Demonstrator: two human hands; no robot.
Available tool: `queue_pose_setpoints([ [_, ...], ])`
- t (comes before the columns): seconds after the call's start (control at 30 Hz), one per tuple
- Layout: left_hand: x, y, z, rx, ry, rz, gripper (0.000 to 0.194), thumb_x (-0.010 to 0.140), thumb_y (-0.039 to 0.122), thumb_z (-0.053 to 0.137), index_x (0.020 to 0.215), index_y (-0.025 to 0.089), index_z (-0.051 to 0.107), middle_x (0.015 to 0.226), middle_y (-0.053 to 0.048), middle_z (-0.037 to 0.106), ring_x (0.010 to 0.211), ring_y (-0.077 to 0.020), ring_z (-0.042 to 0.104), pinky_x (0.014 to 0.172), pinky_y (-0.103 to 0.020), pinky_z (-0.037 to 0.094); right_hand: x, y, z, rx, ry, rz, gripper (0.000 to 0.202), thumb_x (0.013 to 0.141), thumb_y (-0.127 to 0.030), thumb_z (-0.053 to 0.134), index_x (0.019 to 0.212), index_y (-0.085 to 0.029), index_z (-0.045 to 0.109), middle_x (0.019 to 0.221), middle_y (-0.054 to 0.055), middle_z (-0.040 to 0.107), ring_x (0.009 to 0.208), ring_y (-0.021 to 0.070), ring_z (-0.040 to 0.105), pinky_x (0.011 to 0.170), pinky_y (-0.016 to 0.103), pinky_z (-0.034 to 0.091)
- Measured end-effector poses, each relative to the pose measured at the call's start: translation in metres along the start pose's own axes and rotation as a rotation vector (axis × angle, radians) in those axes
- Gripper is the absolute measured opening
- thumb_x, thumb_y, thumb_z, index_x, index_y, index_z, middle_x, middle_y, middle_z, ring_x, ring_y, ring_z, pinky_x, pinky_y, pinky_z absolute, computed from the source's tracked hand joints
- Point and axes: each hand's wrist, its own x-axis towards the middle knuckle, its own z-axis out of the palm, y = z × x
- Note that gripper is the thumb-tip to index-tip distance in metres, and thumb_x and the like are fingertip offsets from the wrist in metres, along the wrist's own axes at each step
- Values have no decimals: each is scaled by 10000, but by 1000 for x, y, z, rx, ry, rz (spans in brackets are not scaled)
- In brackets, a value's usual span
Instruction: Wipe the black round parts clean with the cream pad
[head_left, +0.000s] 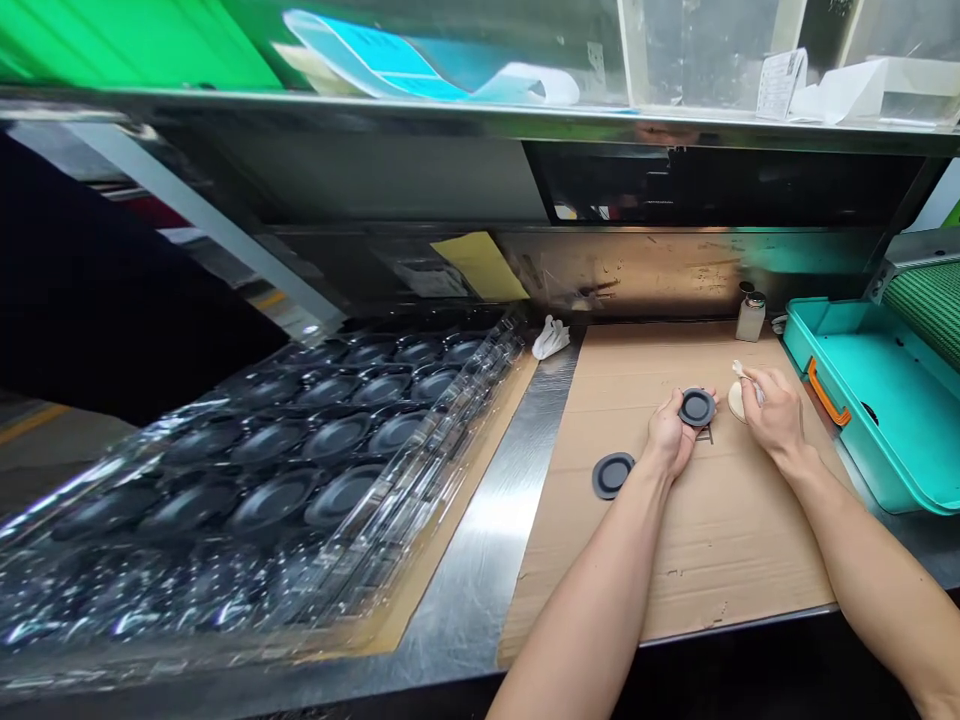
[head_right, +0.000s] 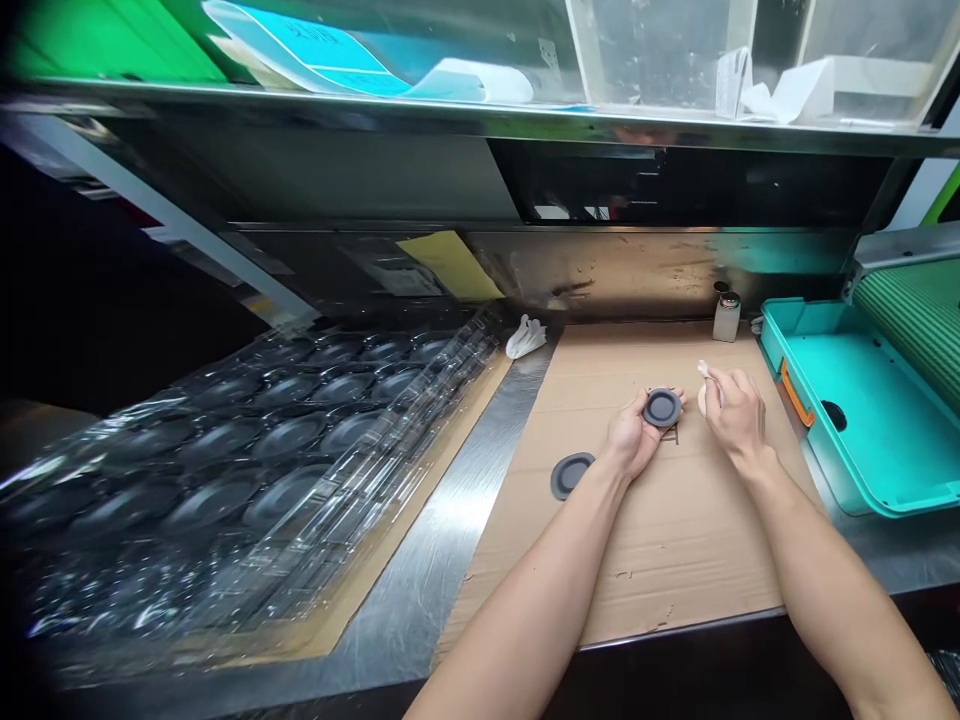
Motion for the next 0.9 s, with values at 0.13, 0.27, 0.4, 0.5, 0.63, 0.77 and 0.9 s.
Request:
queue_pose_setpoints([
  [0.13, -1, 1, 0, 11, -35, 0, 313, 1036, 299, 424, 978, 101, 660, 1052, -185, 759, 1081, -277, 716, 933, -429, 569, -2, -8, 3, 90, -82, -9, 293, 992, -318, 500, 1141, -199, 723, 1033, 96, 694, 971, 224, 641, 877, 322, 494],
  [0.27, -2, 2, -2, 7, -30, -20, 322, 1038, 311, 417, 995, 101, 658, 1096, -195, 748, 1073, -277, 718, 913, -421, 572, -6, -10, 6, 156, -80, 50, 289, 987, -331, 504, 1123, -196, 720, 1042, 96, 700, 948, 217, 653, 855, 317, 499],
  [0.4, -1, 2, -2, -9, -4, -28, 339, 1047, 325, 388, 1011, 109, 648, 1107, -195, 746, 1067, -273, 720, 899, -423, 576, -6, -6, 4, 143, -64, 99, 299, 981, -345, 502, 1115, -190, 720, 1045, 99, 705, 963, 223, 651, 854, 317, 497],
  [0.5, -2, 2, 0, -25, 20, -43, 319, 1038, 323, 411, 1024, 112, 649, 1085, -187, 751, 1063, -271, 722, 887, -414, 580, 21, 1, -1, 16, -44, 157, 354, 996, -334, 454, 1204, -190, 701, 1081, 117, 691, 1017, 243, 632, 902, 337, 487],
  [0.63, -3, 2, 4, -49, 33, -61, 286, 1022, 314, 453, 1031, 105, 648, 1066, -190, 752, 1047, -276, 729, 879, -407, 581, 106, 14, -7, -264, -82, 257, 419, 1011, -312, 399, 1318, -206, 665, 1099, 153, 651, 1018, 266, 632, 907, 356, 477],
  [0.77, -5, 4, 5, -88, 29, -60, 261, 1004, 326, 502, 1043, 109, 642, 1034, -185, 756, 1025, -276, 736, 869, -398, 581, 183, 33, -9, -469, -295, 272, 428, 1003, -288, 401, 1329, -260, 677, 1234, 167, 642, 1070, 282, 643, 915, 365, 487],
  [0.9, -6, 5, 6, -141, 23, -59, 254, 982, 350, 551, 1033, 116, 633, 998, -181, 760, 1020, -284, 738, 860, -401, 581, 210, 49, -7, -541, -517, 228, 388, 916, -218, 537, 1240, -270, 745, 1219, 116, 709, 1108, 267, 651, 927, 317, 499],
])
